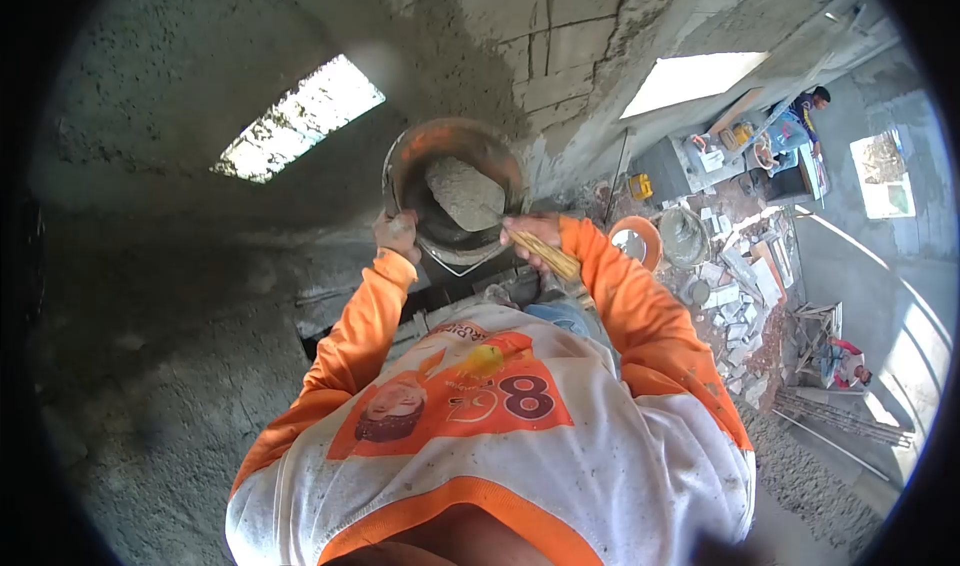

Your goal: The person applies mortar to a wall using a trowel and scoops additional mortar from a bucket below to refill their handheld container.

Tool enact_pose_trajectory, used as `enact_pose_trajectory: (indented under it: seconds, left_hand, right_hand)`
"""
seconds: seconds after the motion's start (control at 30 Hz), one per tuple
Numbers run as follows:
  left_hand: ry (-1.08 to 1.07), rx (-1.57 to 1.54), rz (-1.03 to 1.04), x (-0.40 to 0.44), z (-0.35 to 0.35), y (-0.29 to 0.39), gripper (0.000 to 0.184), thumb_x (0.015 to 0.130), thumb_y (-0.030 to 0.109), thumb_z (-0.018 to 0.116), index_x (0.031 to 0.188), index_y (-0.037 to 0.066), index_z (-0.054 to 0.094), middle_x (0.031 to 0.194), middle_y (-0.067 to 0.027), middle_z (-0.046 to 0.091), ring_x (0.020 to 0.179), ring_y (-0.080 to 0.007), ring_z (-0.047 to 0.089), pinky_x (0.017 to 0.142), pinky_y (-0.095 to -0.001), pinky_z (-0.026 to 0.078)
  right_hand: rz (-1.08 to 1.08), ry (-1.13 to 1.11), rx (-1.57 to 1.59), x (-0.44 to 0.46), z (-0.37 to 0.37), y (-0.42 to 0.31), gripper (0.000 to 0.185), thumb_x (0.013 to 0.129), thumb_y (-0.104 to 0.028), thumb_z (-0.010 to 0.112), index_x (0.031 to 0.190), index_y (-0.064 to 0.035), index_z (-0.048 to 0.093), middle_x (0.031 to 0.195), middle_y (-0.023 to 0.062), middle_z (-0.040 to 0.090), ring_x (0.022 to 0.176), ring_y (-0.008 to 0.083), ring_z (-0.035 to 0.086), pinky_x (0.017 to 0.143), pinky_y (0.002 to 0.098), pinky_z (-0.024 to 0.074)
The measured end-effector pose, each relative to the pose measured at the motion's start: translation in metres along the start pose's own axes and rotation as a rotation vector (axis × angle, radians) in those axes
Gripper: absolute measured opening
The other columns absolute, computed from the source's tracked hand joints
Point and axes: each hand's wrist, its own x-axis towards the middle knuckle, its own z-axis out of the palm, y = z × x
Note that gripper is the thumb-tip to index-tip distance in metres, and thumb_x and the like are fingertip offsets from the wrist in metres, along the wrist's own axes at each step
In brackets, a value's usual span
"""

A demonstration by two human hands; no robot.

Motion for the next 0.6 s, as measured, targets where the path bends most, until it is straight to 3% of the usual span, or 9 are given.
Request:
enact_pose_trajectory:
  seconds: [0.1, 0.17, 0.23, 0.27, 0.3, 0.37, 0.4, 0.5, 0.6]
  left_hand:
    - [0.06, -0.082, 0.026, -0.015, 0.01, 0.001, 0.009, 0.068, 0.006, 0.049, 0.075, 0.004, 0.055, 0.063, -0.0021, 0.051, 0.056, -0.0132, 0.046, 0.047, -0.0283, 0.037]
    - [-0.018, 0.055, 0.189, 0.009, -0.009, -0.057, 0.01, 0.073, 0.009, 0.051, 0.083, 0.008, 0.053, 0.07, -0.0018, 0.053, 0.06, -0.0144, 0.048, 0.047, -0.0302, 0.039]
    - [0.032, 0.071, -0.136, 0.024, -0.002, -0.072, 0.026, 0.078, 0.015, 0.052, 0.103, 0.011, 0.049, 0.09, 0.001, 0.054, 0.072, -0.0172, 0.054, 0.051, -0.033, 0.044]
    - [0.021, -0.014, -0.108, 0.032, 0.006, -0.071, 0.029, 0.076, 0.014, 0.055, 0.105, 0.01, 0.051, 0.088, -0.0007, 0.055, 0.072, -0.017, 0.054, 0.054, -0.0332, 0.045]
    - [0.007, -0.085, -0.086, 0.04, 0.005, -0.073, 0.032, 0.075, 0.012, 0.057, 0.106, 0.009, 0.053, 0.086, -0.0024, 0.057, 0.073, -0.0168, 0.054, 0.057, -0.0333, 0.046]
    - [0.126, 0.444, 0.163, 0.064, -0.01, -0.105, 0.023, 0.069, 0.011, 0.059, 0.091, 0.004, 0.059, 0.071, -0.0029, 0.056, 0.058, -0.0152, 0.051, 0.054, -0.0313, 0.043]
    - [0.09, 0.184, 0.193, 0.065, -0.014, -0.121, 0.02, 0.068, 0.009, 0.057, 0.087, 0.003, 0.06, 0.069, -0.0032, 0.056, 0.058, -0.0147, 0.052, 0.053, -0.0317, 0.042]
    - [0.078, 0.172, 0.089, 0.008, -0.004, -0.053, 0.019, 0.067, 0.009, 0.054, 0.084, 0.003, 0.06, 0.067, -0.0049, 0.056, 0.058, -0.0164, 0.052, 0.052, -0.0326, 0.042]
    - [0.104, 0.323, 0.134, 0.004, -0.021, -0.064, 0.02, 0.066, 0.011, 0.053, 0.083, 0.002, 0.06, 0.067, -0.0069, 0.056, 0.058, -0.0186, 0.052, 0.051, -0.034, 0.041]
  right_hand:
    - [-0.265, -0.215, -0.049, -0.024, -0.006, 0.021, 0.039, 0.085, -0.049, 0.037, 0.103, -0.0157, 0.047, 0.061, 0.0037, 0.049, 0.047, 0.0145, 0.047, 0.039, 0.031, 0.0414]
    - [-0.242, -0.12, 0.122, -0.03, 0.004, 0.023, 0.042, 0.084, -0.05, 0.038, 0.107, -0.0152, 0.046, 0.064, 0.0035, 0.049, 0.049, 0.0142, 0.046, 0.04, 0.03, 0.0396]
    - [-0.249, -0.173, 0.339, 0.001, -0.02, 0.02, 0.039, 0.085, -0.041, 0.037, 0.111, -0.0131, 0.045, 0.062, 0.0033, 0.048, 0.043, 0.0127, 0.044, 0.038, 0.0263, 0.0369]
    - [-0.286, -0.008, 0.256, 0.004, -0.023, 0.011, 0.043, 0.085, -0.045, 0.035, 0.112, -0.0121, 0.044, 0.059, 0.004, 0.047, 0.043, 0.0134, 0.044, 0.037, 0.0275, 0.0361]
    - [-0.376, -0.127, 0.215, -0.004, -0.022, 0.003, 0.044, 0.084, -0.045, 0.035, 0.111, -0.0123, 0.045, 0.06, 0.0039, 0.047, 0.043, 0.0139, 0.044, 0.039, 0.0288, 0.0372]
    - [-0.501, -0.242, 0.142, -0.045, -0.011, -0.028, 0.044, 0.082, -0.046, 0.036, 0.11, -0.0125, 0.045, 0.06, 0.0038, 0.048, 0.044, 0.0144, 0.044, 0.04, 0.03, 0.0383]
    - [-0.605, -0.239, 0.156, -0.077, 0.009, -0.041, 0.044, 0.082, -0.043, 0.035, 0.111, -0.0119, 0.044, 0.059, 0.0049, 0.047, 0.044, 0.0152, 0.045, 0.04, 0.03, 0.0384]
    - [-0.9, -0.034, 0.107, -0.188, 0.08, -0.079, 0.045, 0.079, -0.036, 0.033, 0.114, -0.0074, 0.039, 0.055, 0.0083, 0.046, 0.041, 0.019, 0.046, 0.039, 0.0306, 0.0392]
    - [-1.756, 0.342, -0.382, -0.267, 0.147, -0.101, 0.048, 0.08, -0.034, 0.034, 0.115, -0.0016, 0.034, 0.055, 0.011, 0.047, 0.04, 0.0213, 0.049, 0.039, 0.0295, 0.0401]
